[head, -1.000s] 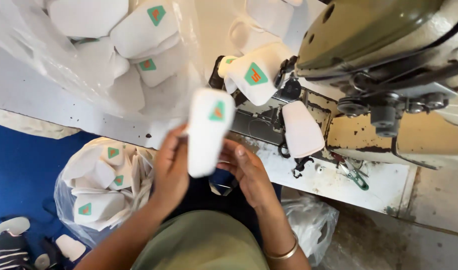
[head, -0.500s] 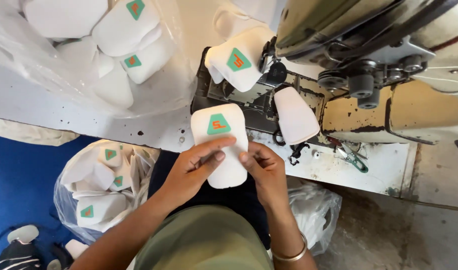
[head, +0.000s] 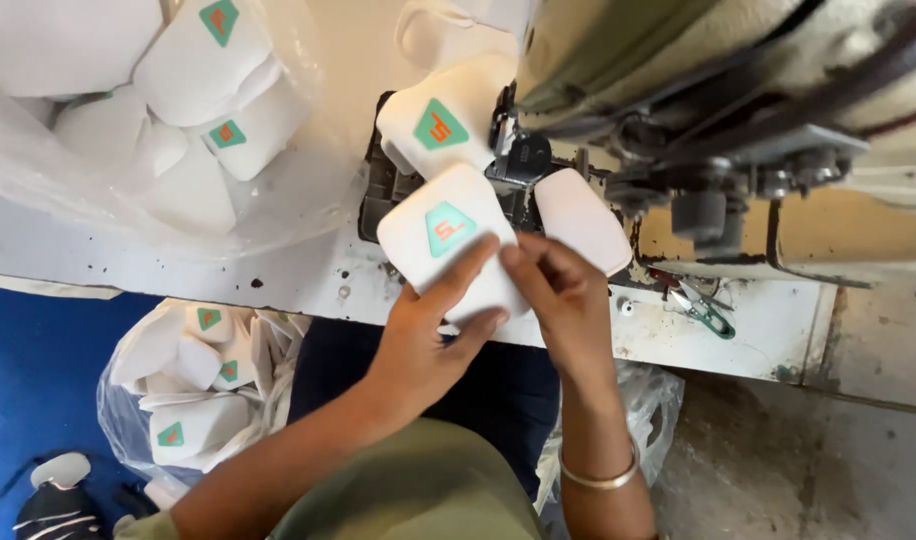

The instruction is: Using an industrial sewing machine to stitch shoe tongues and then placing them into a plastic bag.

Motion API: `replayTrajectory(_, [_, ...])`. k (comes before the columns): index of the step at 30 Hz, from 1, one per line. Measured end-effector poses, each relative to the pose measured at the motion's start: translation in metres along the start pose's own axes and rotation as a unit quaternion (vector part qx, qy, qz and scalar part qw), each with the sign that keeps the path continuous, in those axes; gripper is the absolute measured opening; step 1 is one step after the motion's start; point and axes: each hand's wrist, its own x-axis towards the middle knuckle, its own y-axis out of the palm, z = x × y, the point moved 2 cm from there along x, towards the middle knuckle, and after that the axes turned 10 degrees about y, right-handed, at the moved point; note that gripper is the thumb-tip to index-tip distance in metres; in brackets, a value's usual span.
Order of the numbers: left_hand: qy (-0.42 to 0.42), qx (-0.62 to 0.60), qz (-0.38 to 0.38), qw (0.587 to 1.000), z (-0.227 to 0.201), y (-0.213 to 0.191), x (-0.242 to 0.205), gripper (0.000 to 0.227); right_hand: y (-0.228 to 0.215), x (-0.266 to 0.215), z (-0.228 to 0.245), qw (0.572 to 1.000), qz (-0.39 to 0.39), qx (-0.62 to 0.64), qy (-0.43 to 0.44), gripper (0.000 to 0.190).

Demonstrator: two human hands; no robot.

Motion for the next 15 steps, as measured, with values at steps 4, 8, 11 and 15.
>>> replayTrajectory(4, [-0.034, -0.012, -0.096, 0.995, 0.002, -0.012, 0.054, 0.074, 0.006, 0.060, 0.001, 0.995, 0.003, 0.061, -0.084, 0.016])
replayTrajectory(8, [-0.066, -0.043, -0.078, 0.994, 0.017, -0.028, 0.081, 0.079, -0.006, 0.066, -0.001, 0.976, -0.032, 0.048, -0.210, 0.024])
replayTrajectory(11, [-0.014, -0.021, -0.018, 1.000, 0.028, -0.042, 0.085, 0.079, -0.104, 0.055, -0.017, 0.737, -0.374, -0.214, -0.520, 0.066])
replayTrajectory(15, [-0.007, 0.011, 0.031, 0.999, 0.032, -0.055, 0.095, 0.079, -0.245, 0.028, -0.029, 0.476, -0.617, -0.425, -0.461, 0.049])
